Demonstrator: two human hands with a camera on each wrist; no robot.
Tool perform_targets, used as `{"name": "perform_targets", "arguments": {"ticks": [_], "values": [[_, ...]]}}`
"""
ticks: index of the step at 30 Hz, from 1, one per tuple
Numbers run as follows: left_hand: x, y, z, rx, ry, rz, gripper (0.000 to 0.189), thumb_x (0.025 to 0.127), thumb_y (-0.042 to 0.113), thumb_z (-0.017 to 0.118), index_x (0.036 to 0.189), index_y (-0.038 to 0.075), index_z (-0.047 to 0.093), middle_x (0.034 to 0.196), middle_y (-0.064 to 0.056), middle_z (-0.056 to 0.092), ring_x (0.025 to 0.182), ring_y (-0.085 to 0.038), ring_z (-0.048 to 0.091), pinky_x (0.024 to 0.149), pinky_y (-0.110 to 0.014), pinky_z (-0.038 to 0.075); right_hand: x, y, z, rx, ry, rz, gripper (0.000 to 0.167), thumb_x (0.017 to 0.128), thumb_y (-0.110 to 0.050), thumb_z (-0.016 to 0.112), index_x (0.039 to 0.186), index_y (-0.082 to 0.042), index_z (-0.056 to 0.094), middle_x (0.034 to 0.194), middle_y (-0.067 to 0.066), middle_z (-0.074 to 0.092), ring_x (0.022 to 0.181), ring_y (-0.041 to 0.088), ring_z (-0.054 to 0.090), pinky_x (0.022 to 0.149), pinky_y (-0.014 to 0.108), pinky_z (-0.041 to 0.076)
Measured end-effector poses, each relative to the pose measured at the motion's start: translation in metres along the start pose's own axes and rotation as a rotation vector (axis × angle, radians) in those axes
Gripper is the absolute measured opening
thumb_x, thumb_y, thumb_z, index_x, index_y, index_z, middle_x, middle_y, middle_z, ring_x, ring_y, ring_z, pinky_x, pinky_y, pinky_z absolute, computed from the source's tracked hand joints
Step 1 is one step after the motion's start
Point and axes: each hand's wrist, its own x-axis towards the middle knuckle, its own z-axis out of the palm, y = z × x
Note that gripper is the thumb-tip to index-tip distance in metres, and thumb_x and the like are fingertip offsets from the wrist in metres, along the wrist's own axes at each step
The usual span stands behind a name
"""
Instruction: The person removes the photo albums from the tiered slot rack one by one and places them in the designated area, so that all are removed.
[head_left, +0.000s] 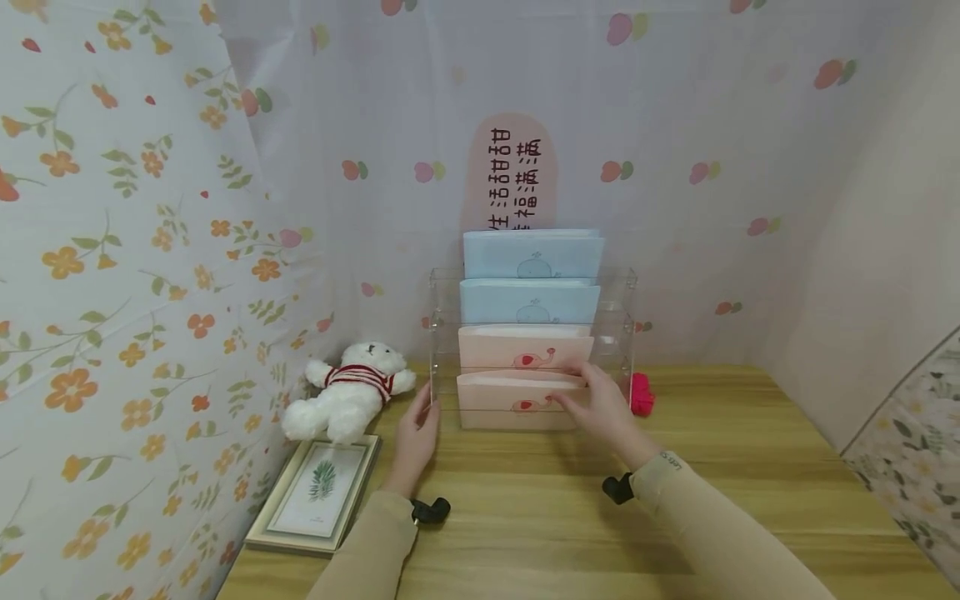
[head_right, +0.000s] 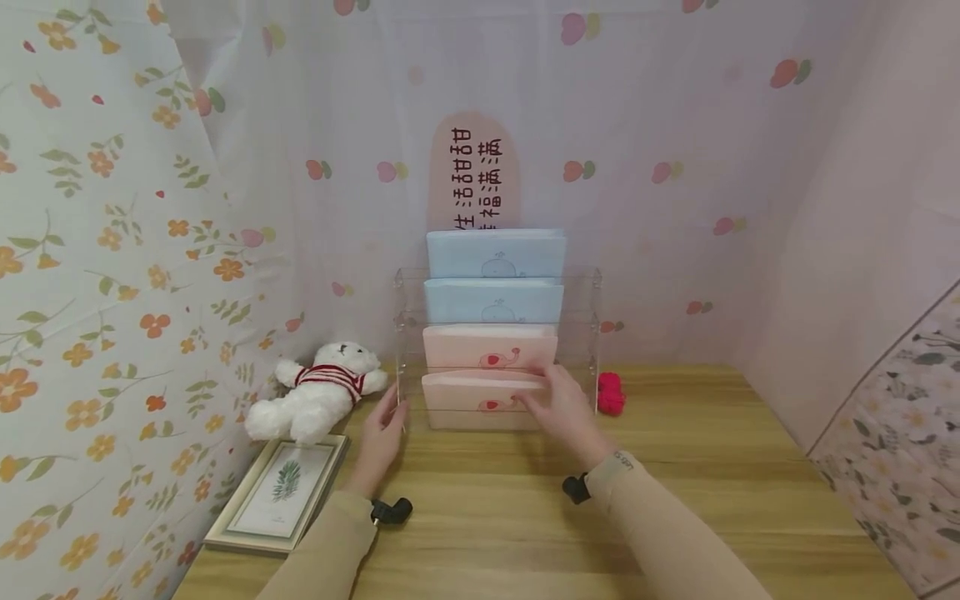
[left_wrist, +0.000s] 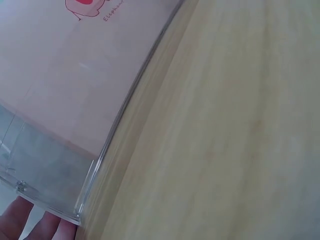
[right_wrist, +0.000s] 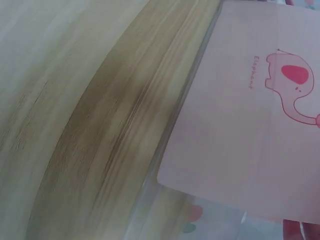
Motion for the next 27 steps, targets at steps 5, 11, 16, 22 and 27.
{"name": "perform_targets", "arguments": {"ticks": [5,11,16,22,27], "values": [[0.000,-0.004,-0.002,0.019,-0.026,-0.013,0.048,0.112,0.020,0.065,0.160,0.012,0.059,0.153,-0.018,0.068,0.136,-0.041,0.070,0.115,-0.054,0.055,0.001,0.001,0.006,0.027,0.041,-0.023,0.044,0.098,-0.014,0.085,0.137,-0.008,0.067,0.136,0.019,0.074,0.131,0.042,0.068,0.116,0.065,0.053],[0.000,-0.002,-0.004,0.016,-0.036,-0.021,0.049,0.113,0.019,0.064,0.161,0.011,0.058,0.153,-0.020,0.068,0.137,-0.041,0.069,0.117,-0.054,0.054,0.006,-0.001,0.011,0.117,0.027,-0.055,0.042,0.096,-0.005,0.084,0.135,-0.005,0.070,0.136,0.020,0.075,0.133,0.043,0.069,0.120,0.065,0.050],[0.001,-0.002,-0.005,0.004,-0.045,-0.027,0.050,0.113,0.020,0.064,0.161,0.013,0.057,0.155,-0.020,0.066,0.138,-0.041,0.068,0.117,-0.057,0.053,0.009,-0.004,0.014,0.134,0.021,-0.031,0.038,0.097,-0.004,0.083,0.134,-0.003,0.070,0.137,0.021,0.075,0.134,0.044,0.068,0.121,0.066,0.048],[0.001,-0.006,-0.005,0.012,-0.040,-0.018,0.048,0.113,0.018,0.064,0.161,0.014,0.058,0.153,-0.019,0.068,0.135,-0.040,0.070,0.114,-0.050,0.057,0.009,-0.005,0.019,0.162,0.019,0.021,0.035,0.099,-0.004,0.081,0.132,-0.005,0.072,0.137,0.019,0.073,0.133,0.043,0.067,0.120,0.065,0.050],[0.002,-0.009,-0.004,0.015,-0.035,-0.009,0.048,0.113,0.016,0.064,0.160,0.009,0.058,0.152,-0.021,0.068,0.134,-0.041,0.071,0.110,-0.045,0.059,0.010,-0.007,0.023,0.170,0.063,0.018,0.031,0.098,-0.001,0.081,0.128,-0.005,0.075,0.135,0.019,0.073,0.129,0.042,0.069,0.110,0.062,0.058]]}}
